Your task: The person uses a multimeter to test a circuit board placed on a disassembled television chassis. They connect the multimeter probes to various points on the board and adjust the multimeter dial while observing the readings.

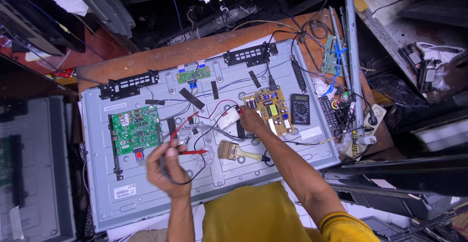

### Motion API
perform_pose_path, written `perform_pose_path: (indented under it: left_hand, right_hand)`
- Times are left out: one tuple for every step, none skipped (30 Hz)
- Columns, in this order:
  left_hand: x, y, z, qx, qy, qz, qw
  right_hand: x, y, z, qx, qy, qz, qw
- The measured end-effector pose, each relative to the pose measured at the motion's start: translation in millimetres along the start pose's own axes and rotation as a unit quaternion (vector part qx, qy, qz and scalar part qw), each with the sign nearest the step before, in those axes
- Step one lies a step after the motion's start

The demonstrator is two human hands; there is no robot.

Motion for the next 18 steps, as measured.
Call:
perform_pose_path:
  left_hand:
    - [2.8, 10.1, -7.3, -0.001, 0.0, 0.004, 1.0]
    - [5.6, 20.8, -14.8, 0.004, -0.025, -0.035, 0.999]
    - [8.7, 31.9, -22.3, 0.009, -0.049, -0.073, 0.996]
    - [13.6, 40.8, -38.7, 0.009, -0.05, -0.072, 0.996]
    - [18.6, 50.9, -55.3, 0.001, -0.07, -0.118, 0.991]
    - [22.8, 62.0, -72.5, -0.006, -0.089, -0.165, 0.982]
    - [24.3, 65.2, -85.7, -0.004, -0.088, -0.166, 0.982]
    - [27.1, 68.2, -99.1, -0.044, -0.123, -0.179, 0.975]
    - [30.1, 71.1, -112.6, -0.084, -0.157, -0.192, 0.965]
    - [33.3, 72.9, -123.1, -0.083, -0.159, -0.193, 0.965]
    - [36.4, 74.8, -132.9, -0.126, -0.13, -0.188, 0.965]
    - [38.7, 78.3, -143.3, -0.167, -0.1, -0.183, 0.964]
    - [40.3, 80.6, -149.1, -0.165, -0.101, -0.185, 0.964]
    - [41.0, 81.2, -155.0, -0.161, -0.109, -0.189, 0.963]
    - [41.8, 81.6, -160.8, -0.158, -0.117, -0.193, 0.961]
    - [38.8, 83.5, -156.1, -0.158, -0.117, -0.193, 0.961]
    - [35.9, 85.3, -151.8, -0.156, -0.134, -0.196, 0.959]
    - [33.8, 86.0, -147.3, -0.155, -0.152, -0.199, 0.956]
  right_hand:
    - [-21.6, 9.8, 19.7, 0.003, -0.001, -0.002, 1.0]
    - [-42.0, 20.1, 40.1, 0.018, -0.006, 0.009, 1.0]
    - [-62.2, 30.1, 60.9, 0.033, -0.011, 0.019, 0.999]
    - [-54.5, 27.9, 52.9, 0.033, -0.01, 0.019, 0.999]
    - [-46.9, 25.4, 45.0, 0.029, -0.012, 0.018, 0.999]
    - [-39.8, 21.4, 37.2, 0.024, -0.014, 0.018, 0.999]
    - [-37.4, 19.1, 34.1, 0.024, -0.013, 0.019, 0.999]
    - [-34.2, 17.5, 31.3, -0.005, -0.026, 0.029, 0.999]
    - [-30.9, 16.0, 28.6, -0.033, -0.04, 0.038, 0.998]
    - [-21.4, 13.1, 19.3, -0.033, -0.038, 0.038, 0.998]
    - [-12.0, 10.0, 10.0, -0.05, -0.037, 0.042, 0.997]
    - [-3.2, 5.0, 1.0, -0.067, -0.036, 0.047, 0.996]
    - [-2.7, 3.4, 1.9, -0.068, -0.034, 0.049, 0.996]
    - [-3.2, 3.1, 1.1, -0.067, -0.028, 0.052, 0.996]
    - [-3.6, 2.9, 0.2, -0.065, -0.021, 0.054, 0.996]
    - [0.5, -2.0, -5.6, -0.066, -0.021, 0.054, 0.996]
    - [4.6, -6.9, -11.5, -0.05, -0.023, 0.053, 0.997]
    - [9.0, -10.5, -17.5, -0.034, -0.025, 0.05, 0.998]
Point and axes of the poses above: each hand's wrist, its own x-axis away from the middle knuckle, its own y-axis out of the palm, z = x × y, the point moved 1 cm from there along -x, towards the middle knuckle, and after that the axes turned 9 degrees about -z, right-handed, at the moved point
